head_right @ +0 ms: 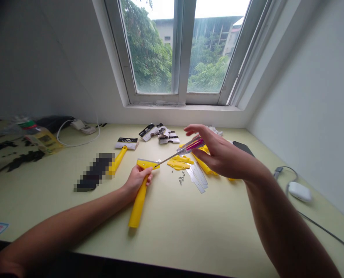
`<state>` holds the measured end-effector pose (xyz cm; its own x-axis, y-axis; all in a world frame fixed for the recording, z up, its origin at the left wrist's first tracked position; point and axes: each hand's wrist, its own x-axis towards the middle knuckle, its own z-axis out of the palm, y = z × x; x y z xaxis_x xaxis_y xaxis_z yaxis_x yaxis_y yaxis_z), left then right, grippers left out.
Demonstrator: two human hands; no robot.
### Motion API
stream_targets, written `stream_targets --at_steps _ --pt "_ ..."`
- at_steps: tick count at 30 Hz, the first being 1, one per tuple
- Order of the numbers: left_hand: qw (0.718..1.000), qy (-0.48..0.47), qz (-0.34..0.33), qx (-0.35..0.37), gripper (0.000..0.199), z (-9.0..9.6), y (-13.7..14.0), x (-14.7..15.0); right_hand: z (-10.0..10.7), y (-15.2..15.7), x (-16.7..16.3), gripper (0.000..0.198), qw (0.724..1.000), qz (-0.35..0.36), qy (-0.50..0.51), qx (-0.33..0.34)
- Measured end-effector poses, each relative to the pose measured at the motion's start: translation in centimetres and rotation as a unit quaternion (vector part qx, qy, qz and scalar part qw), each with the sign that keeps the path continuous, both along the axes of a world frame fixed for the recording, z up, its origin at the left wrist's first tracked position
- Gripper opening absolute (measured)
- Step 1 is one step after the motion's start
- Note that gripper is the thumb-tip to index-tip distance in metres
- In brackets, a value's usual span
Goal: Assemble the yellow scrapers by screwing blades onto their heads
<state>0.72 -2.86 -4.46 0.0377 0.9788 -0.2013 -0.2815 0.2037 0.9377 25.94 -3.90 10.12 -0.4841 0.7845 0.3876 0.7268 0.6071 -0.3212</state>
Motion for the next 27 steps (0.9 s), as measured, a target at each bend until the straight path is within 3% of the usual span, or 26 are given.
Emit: stream_targets --at_steps 5,8,13,17,22,27 --pt "1.000 -0.002 -0.021 0.005 0.028 0.2 -0.1 0.0 0.1 -0.2 -0.6 0.042 0.991 -0.115 0.021 0.061" --pt "1.000 -0.010 -0.018 -0.003 0.027 0.2 -0.1 -0.1 0.1 -0.3 -0.5 0.045 0.999 -0.021 0.036 0.019" --pt "0.999 -0.016 -0.032 -0.010 0.025 0.1 0.0 -0.3 0.5 -0.5 0.3 0.032 0.997 -0.070 0.000 0.029" --pt "0.999 -0.018 -0.033 -0.016 0.025 0.2 0.0 -0.3 0.7 -0.7 0.5 0.042 1.000 0.015 0.018 -0.003" --pt "0.999 -0.017 -0.043 -0.011 0.027 0.1 0.0 -0.3 0.3 -0.8 -0.2 0.039 0.996 -0.077 0.011 0.038" --pt "0.999 -0.019 -0.032 -0.007 0.025 -0.1 0.0 -0.3 0.5 -0.4 0.3 0.032 0.999 0.037 0.010 -0.004"
